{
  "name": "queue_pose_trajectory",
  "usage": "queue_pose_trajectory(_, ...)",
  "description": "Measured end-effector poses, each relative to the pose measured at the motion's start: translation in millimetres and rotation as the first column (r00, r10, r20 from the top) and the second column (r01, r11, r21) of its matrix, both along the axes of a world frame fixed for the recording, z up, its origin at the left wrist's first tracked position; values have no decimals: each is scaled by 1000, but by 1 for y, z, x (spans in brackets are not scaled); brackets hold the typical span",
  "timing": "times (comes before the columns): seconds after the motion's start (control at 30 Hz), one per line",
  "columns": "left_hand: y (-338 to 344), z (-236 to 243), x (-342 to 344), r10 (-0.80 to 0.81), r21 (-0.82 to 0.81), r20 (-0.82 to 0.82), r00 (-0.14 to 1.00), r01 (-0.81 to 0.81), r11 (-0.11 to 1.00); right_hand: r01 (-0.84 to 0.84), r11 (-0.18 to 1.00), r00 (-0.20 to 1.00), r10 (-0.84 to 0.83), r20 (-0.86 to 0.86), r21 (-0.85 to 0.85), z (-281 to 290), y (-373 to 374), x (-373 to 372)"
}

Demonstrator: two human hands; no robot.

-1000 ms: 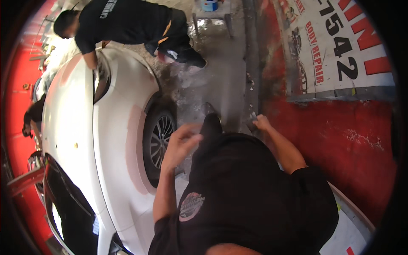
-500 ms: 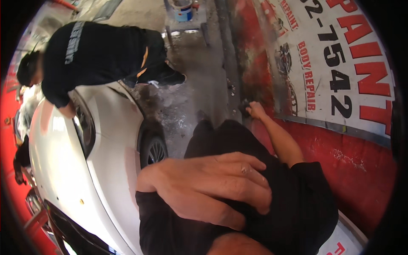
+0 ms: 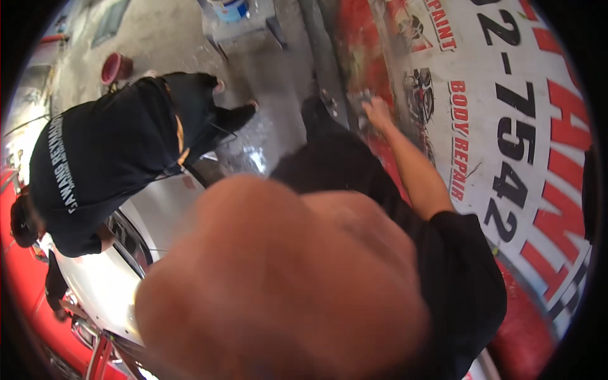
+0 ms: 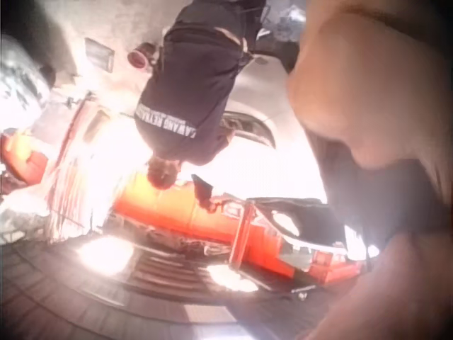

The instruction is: The person kneels beside a white car and uses a sanding block to smooth the wheel arch area. They repeatedly rub the surface, occasionally pause to inspect the sandpaper, and continue sanding the same region.

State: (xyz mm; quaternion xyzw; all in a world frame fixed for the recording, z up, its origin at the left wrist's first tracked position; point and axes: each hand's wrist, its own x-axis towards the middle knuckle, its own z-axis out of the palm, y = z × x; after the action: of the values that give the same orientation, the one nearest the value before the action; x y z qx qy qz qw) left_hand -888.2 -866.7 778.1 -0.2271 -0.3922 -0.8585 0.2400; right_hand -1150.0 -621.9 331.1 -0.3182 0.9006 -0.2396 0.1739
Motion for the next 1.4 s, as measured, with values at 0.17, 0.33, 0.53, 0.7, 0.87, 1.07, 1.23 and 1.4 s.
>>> queue_pose_trajectory(0.17,21,43,-84,219,362,67,974,-228,904,-138,990,990,139,-26,25,10,-95,-83)
queue_pose_trajectory(0.33,0,47,-175,320,522,68,945,-307,796,-221,975,975,222,-25,16,23,-186,-148)
queue_pose_trajectory(0.53,-98,0,-220,174,-101,-79,982,-182,978,-142,974,975,169,146,-174,39,-288,-176)
queue_pose_trajectory(0.7,-208,-75,-238,-194,-200,266,944,250,947,-160,966,964,197,177,-202,67,-355,-210)
queue_pose_trajectory(0.87,-292,-266,-248,470,-270,849,239,-568,777,100,905,854,135,503,-413,121,-448,-223)
queue_pose_trajectory(1.07,-345,-313,-275,394,-240,911,120,-622,745,-73,941,758,267,595,-329,146,-533,-211)
queue_pose_trajectory(1.23,-370,-314,-274,661,-532,724,-198,-770,352,-490,838,694,541,475,-239,170,-576,-211)
queue_pose_trajectory(1.4,-394,-291,-227,528,-562,744,-409,-811,163,-436,807,504,586,634,-400,158,-629,-226)
